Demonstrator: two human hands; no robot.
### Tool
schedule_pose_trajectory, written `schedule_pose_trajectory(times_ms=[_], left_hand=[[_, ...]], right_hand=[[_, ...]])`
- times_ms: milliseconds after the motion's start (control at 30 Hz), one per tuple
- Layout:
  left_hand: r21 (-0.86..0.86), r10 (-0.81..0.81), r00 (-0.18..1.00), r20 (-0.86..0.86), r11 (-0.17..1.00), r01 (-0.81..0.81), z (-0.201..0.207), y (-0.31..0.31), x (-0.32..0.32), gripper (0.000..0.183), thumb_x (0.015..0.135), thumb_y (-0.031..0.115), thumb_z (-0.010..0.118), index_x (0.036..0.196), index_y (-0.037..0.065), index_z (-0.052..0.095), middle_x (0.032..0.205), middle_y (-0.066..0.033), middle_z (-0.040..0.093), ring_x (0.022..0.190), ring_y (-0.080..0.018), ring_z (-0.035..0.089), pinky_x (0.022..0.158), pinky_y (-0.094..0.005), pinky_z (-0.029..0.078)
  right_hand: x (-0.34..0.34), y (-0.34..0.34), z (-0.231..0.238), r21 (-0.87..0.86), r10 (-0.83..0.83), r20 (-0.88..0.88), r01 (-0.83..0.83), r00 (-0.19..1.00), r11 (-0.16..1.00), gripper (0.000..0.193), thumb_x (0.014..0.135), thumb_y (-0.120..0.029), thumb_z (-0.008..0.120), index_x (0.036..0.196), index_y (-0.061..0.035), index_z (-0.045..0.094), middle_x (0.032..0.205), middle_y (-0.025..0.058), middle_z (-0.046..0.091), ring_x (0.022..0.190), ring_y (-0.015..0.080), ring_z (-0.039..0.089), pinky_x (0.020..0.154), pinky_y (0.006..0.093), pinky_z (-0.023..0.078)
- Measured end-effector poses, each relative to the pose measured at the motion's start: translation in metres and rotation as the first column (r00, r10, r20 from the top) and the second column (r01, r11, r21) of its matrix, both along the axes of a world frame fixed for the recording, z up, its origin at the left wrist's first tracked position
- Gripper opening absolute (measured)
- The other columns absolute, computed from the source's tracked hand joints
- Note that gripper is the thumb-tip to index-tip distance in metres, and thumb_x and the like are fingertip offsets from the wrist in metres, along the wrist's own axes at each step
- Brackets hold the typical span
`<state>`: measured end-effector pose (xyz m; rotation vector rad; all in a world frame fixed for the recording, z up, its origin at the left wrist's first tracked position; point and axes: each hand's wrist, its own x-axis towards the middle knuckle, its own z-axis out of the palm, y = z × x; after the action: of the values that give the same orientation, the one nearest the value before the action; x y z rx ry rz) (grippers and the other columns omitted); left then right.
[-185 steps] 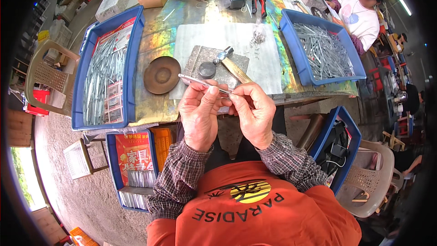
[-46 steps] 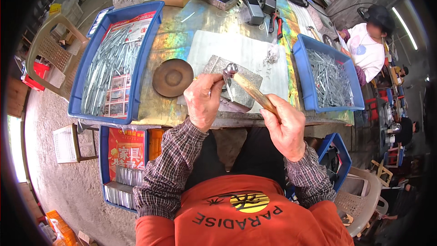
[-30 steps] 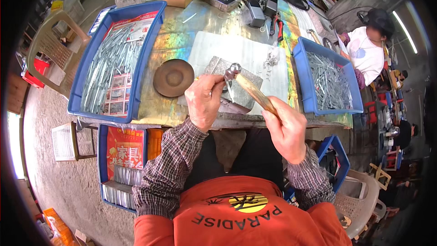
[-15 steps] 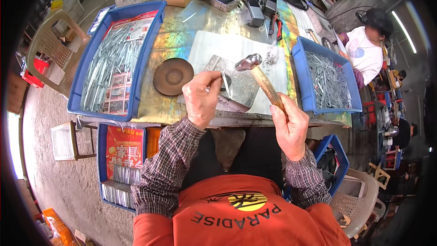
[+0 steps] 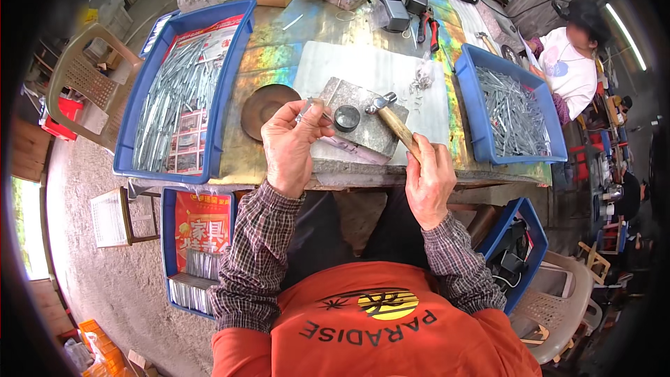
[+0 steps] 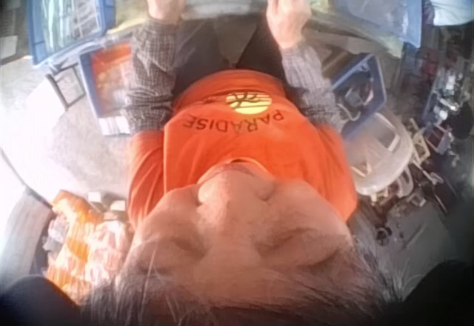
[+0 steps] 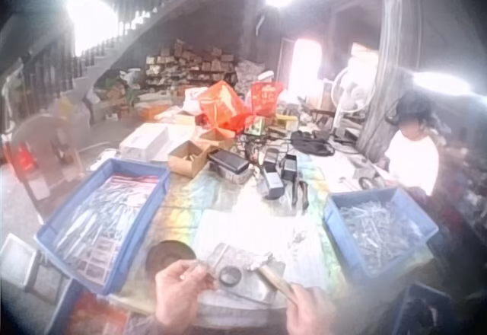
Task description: The person assembles metal components by inserting pins into metal strips by hand and hammering them on a metal block.
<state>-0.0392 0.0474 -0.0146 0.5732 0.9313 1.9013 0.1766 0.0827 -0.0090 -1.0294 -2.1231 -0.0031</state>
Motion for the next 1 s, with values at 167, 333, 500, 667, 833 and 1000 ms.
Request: schedule_pose_trajectory(times_ms=[167,333,500,667,833,1000], left_hand=[[-0.043,0.016,1.000,-0.005,0.999,-0.016,0.004,-0.006,0.001,0.014,0.087,0.007,0.061,0.096,-0.005,0.058,0.083,-0.0117,0.064,0.072,-0.0159,0.061,0.064,-0.0273,0.054],[-0.049,-0.033,0.966,-0.255,0.999,0.021,0.007,-0.023,0.019,0.011,0.086,0.003,0.061,0.093,-0.005,0.059,0.082,-0.0116,0.065,0.068,-0.0126,0.060,0.063,-0.0242,0.051],[-0.170,-0.127,0.904,-0.408,0.984,0.062,0.013,-0.042,0.051,0.010,0.085,-0.003,0.058,0.094,-0.004,0.063,0.079,-0.0028,0.065,0.072,-0.0054,0.058,0.063,-0.0197,0.048],[-0.047,-0.055,0.938,-0.343,0.998,0.042,0.009,-0.048,0.058,0.020,0.081,-0.004,0.061,0.101,-0.003,0.060,0.081,-0.0071,0.066,0.074,-0.0066,0.061,0.066,-0.0218,0.050],[-0.096,-0.112,0.876,-0.470,0.992,0.076,0.004,-0.055,0.052,0.025,0.079,-0.006,0.061,0.103,-0.001,0.060,0.084,-0.0084,0.066,0.076,-0.0086,0.063,0.069,-0.0231,0.050],[-0.034,-0.031,0.573,-0.819,0.999,0.006,0.016,-0.058,0.043,0.024,0.074,-0.005,0.062,0.097,0.000,0.062,0.082,-0.0131,0.063,0.074,-0.0254,0.063,0.066,-0.0317,0.050]], right_hand=[[-0.003,-0.005,-0.007,-0.057,0.014,-0.030,-0.016,0.999,0.998,0.043,0.071,0.004,0.062,0.113,-0.0035,0.054,0.086,0.0127,0.052,0.077,0.0311,0.053,0.066,0.0402,0.045],[-0.009,-0.010,0.021,0.074,0.105,0.005,-0.105,0.994,0.992,0.046,0.068,0.000,0.068,0.112,-0.0032,0.057,0.090,0.0106,0.054,0.078,0.0285,0.054,0.066,0.0376,0.047],[-0.031,-0.024,0.041,0.035,0.417,-0.070,-0.416,0.906,0.909,0.047,0.063,-0.003,0.074,0.108,-0.0015,0.060,0.090,0.0106,0.056,0.077,0.0269,0.057,0.063,0.0350,0.048],[-0.038,-0.025,0.036,0.092,0.514,-0.146,-0.506,0.845,0.858,0.036,0.065,0.002,0.071,0.099,0.0019,0.061,0.087,0.0107,0.059,0.072,0.0257,0.059,0.058,0.0321,0.049],[-0.037,-0.029,0.033,0.041,0.523,-0.165,-0.524,0.836,0.851,0.030,0.068,0.004,0.069,0.096,0.0016,0.060,0.086,0.0105,0.059,0.071,0.0254,0.059,0.058,0.0328,0.049],[-0.038,-0.031,0.046,-0.231,0.435,-0.313,-0.512,0.844,0.827,0.010,0.080,-0.002,0.064,0.090,-0.0002,0.062,0.076,0.0111,0.060,0.064,0.0222,0.060,0.055,0.0292,0.046]])
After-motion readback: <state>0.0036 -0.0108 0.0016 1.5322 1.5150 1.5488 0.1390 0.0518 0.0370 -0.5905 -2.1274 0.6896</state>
